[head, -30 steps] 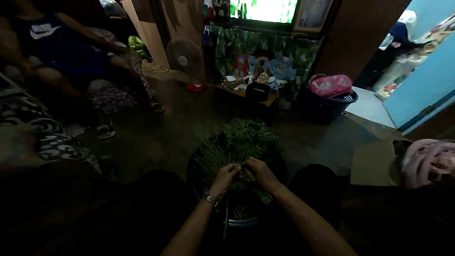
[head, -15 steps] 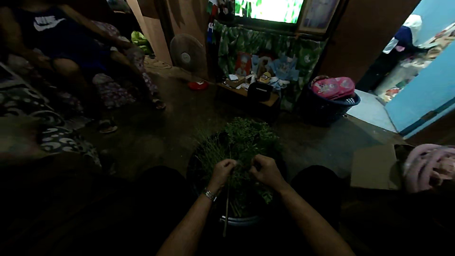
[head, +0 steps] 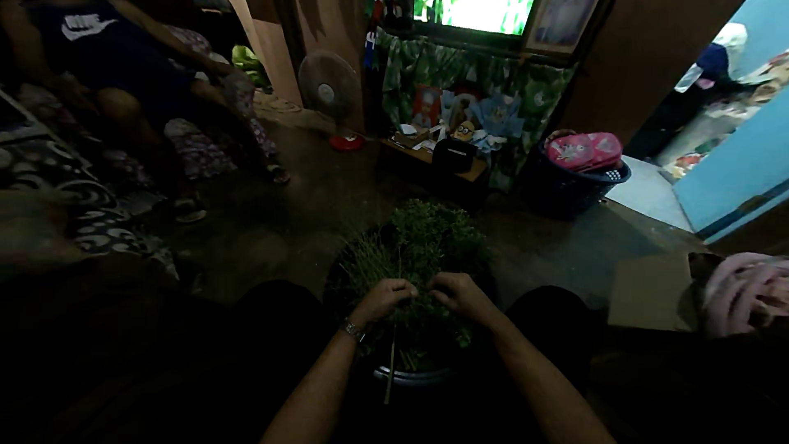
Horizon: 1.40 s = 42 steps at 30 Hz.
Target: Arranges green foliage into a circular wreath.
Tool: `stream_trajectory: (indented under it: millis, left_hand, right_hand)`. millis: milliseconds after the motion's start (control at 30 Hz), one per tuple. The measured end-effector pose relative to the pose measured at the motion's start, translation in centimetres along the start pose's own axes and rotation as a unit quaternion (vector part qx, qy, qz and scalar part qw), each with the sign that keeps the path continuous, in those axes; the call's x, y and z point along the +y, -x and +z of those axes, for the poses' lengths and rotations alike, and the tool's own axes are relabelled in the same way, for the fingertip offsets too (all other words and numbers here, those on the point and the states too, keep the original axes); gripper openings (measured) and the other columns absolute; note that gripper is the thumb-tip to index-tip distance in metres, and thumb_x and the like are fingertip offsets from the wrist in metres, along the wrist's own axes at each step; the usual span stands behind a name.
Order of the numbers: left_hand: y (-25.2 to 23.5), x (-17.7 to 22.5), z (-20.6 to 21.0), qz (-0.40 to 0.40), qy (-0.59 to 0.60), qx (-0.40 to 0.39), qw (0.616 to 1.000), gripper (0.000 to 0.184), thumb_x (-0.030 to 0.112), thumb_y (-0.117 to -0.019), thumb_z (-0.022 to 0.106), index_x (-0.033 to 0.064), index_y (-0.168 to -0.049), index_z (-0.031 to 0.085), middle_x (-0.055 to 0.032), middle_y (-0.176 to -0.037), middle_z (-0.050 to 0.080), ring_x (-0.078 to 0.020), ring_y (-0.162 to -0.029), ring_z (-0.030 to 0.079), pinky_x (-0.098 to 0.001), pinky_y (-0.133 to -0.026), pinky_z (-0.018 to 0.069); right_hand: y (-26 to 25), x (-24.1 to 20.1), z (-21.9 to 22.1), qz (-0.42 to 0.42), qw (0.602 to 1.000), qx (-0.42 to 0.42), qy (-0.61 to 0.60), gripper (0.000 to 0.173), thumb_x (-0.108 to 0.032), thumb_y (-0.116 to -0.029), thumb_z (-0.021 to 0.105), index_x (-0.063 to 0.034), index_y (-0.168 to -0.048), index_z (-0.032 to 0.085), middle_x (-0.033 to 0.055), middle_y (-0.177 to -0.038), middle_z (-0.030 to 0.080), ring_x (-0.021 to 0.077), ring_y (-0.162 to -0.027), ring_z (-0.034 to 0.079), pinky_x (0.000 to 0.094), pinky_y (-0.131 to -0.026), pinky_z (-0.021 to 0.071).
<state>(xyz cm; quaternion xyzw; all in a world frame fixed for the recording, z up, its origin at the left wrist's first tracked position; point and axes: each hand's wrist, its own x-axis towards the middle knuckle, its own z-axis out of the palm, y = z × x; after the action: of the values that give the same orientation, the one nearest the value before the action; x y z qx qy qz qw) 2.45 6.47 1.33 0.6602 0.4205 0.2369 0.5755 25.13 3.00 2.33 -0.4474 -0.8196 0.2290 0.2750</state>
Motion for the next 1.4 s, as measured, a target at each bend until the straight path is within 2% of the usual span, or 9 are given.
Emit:
stream_trajectory:
  millis: [267, 400, 600, 733, 800, 867, 1100, 1267, 1400]
  left_hand:
    - [0.1, 1.2, -0.7, -0.023, -0.045, 0.012, 0.999, 0.016, 0.011, -0.1040, 0.057, -0.0006, -0.105, 0.067, 0.0009, -0.091, 0.062, -0.0017, -0.078, 0.054, -0.0215, -0.076, 0.0471]
    - [0.5, 0.8, -2.1, -0.028, -0.052, 0.084, 0.995, 0.017, 0.010, -0.1039, 0.057, -0.0034, -0.107, 0.067, -0.0058, -0.096, 0.063, -0.0070, -0.083, 0.054, -0.0264, -0.080, 0.0465]
    - [0.2, -0.5, -2.8, -0.048, -0.102, 0.211, 0.971, 0.023, 0.019, -0.1067, 0.056, 0.0004, -0.112, 0.069, -0.0124, -0.096, 0.066, -0.0171, -0.076, 0.056, -0.0364, -0.071, 0.0482]
    - [-2.0, -2.8, 0.3, -0.018, -0.159, 0.093, 0.983, 0.033, 0.024, -0.1086, 0.052, -0.0017, -0.120, 0.069, -0.0183, -0.111, 0.068, -0.0257, -0.100, 0.065, -0.0442, -0.092, 0.0515]
    - [-2.9, -2.9, 1.5, -0.059, -0.206, 0.029, 0.976, 0.048, 0.033, -0.1082, 0.052, -0.0017, -0.140, 0.057, -0.0243, -0.141, 0.056, -0.0354, -0.131, 0.054, -0.0512, -0.112, 0.0410]
    - [-3.8, -3.8, 2.2, -0.081, -0.247, 0.062, 0.964, 0.057, 0.035, -0.1061, 0.056, -0.0035, -0.147, 0.048, -0.0286, -0.150, 0.045, -0.0434, -0.140, 0.043, -0.0567, -0.116, 0.0345]
    - [-6.5, -7.1, 2.6, -0.207, -0.256, 0.097, 0.939, 0.078, 0.019, -0.0969, 0.071, -0.0078, -0.155, 0.026, -0.0329, -0.151, 0.041, -0.0448, -0.138, 0.047, -0.0551, -0.113, 0.0402]
    - [-6.5, -6.5, 2.8, -0.198, -0.167, 0.083, 0.962, 0.039, 0.010, -0.1045, 0.054, -0.0085, -0.139, 0.051, -0.0285, -0.129, 0.060, -0.0358, -0.117, 0.062, -0.0489, -0.102, 0.0492]
    - [-4.9, -3.3, 3.6, -0.127, 0.011, 0.093, 0.987, 0.039, 0.008, -0.1073, 0.050, -0.0035, -0.145, 0.045, -0.0173, -0.117, 0.064, -0.0157, -0.094, 0.064, -0.0294, -0.084, 0.0537]
  right_hand:
    - [0.1, -1.1, -1.0, 0.091, 0.992, 0.049, -0.069, 0.018, -0.007, -0.0903, 0.064, 0.0057, -0.101, 0.070, 0.0135, -0.089, 0.068, 0.0139, -0.077, 0.062, 0.0292, -0.071, 0.0527]
    - [0.8, -0.2, -3.1, 0.149, 0.980, 0.110, -0.074, 0.015, -0.006, -0.0910, 0.066, 0.0041, -0.101, 0.071, 0.0124, -0.092, 0.069, 0.0122, -0.080, 0.062, 0.0309, -0.074, 0.0533]
    - [1.9, 2.4, -5.3, 0.193, 0.960, 0.198, -0.042, 0.012, -0.004, -0.0975, 0.065, 0.0036, -0.106, 0.068, 0.0135, -0.093, 0.069, 0.0169, -0.078, 0.064, 0.0365, -0.073, 0.0549]
    - [1.0, 3.1, -4.2, 0.204, 0.965, 0.155, 0.060, 0.023, -0.016, -0.1008, 0.067, 0.0019, -0.115, 0.068, 0.0205, -0.109, 0.069, 0.0324, -0.097, 0.068, 0.0505, -0.088, 0.0555]
    - [0.5, 3.3, -4.0, 0.214, 0.968, 0.102, 0.080, 0.037, -0.024, -0.1010, 0.067, -0.0007, -0.130, 0.065, 0.0246, -0.130, 0.062, 0.0418, -0.120, 0.059, 0.0573, -0.102, 0.0481]
    - [0.4, 3.4, -3.8, 0.213, 0.971, 0.076, 0.074, 0.042, -0.027, -0.1003, 0.069, -0.0015, -0.133, 0.063, 0.0263, -0.136, 0.058, 0.0454, -0.127, 0.054, 0.0595, -0.105, 0.0447]
    - [0.2, 2.8, -3.3, 0.221, 0.974, -0.024, 0.046, 0.036, -0.028, -0.1007, 0.068, -0.0018, -0.126, 0.067, 0.0237, -0.133, 0.060, 0.0428, -0.125, 0.055, 0.0565, -0.104, 0.0459]
    - [-0.2, 3.3, -2.7, 0.228, 0.971, -0.050, 0.044, 0.033, -0.027, -0.1028, 0.065, -0.0009, -0.122, 0.069, 0.0231, -0.126, 0.063, 0.0388, -0.119, 0.060, 0.0545, -0.103, 0.0481]
    - [-1.1, 2.8, -1.7, 0.238, 0.970, -0.026, 0.045, 0.034, -0.024, -0.1082, 0.054, 0.0005, -0.128, 0.066, 0.0226, -0.128, 0.064, 0.0373, -0.120, 0.063, 0.0545, -0.105, 0.0477]
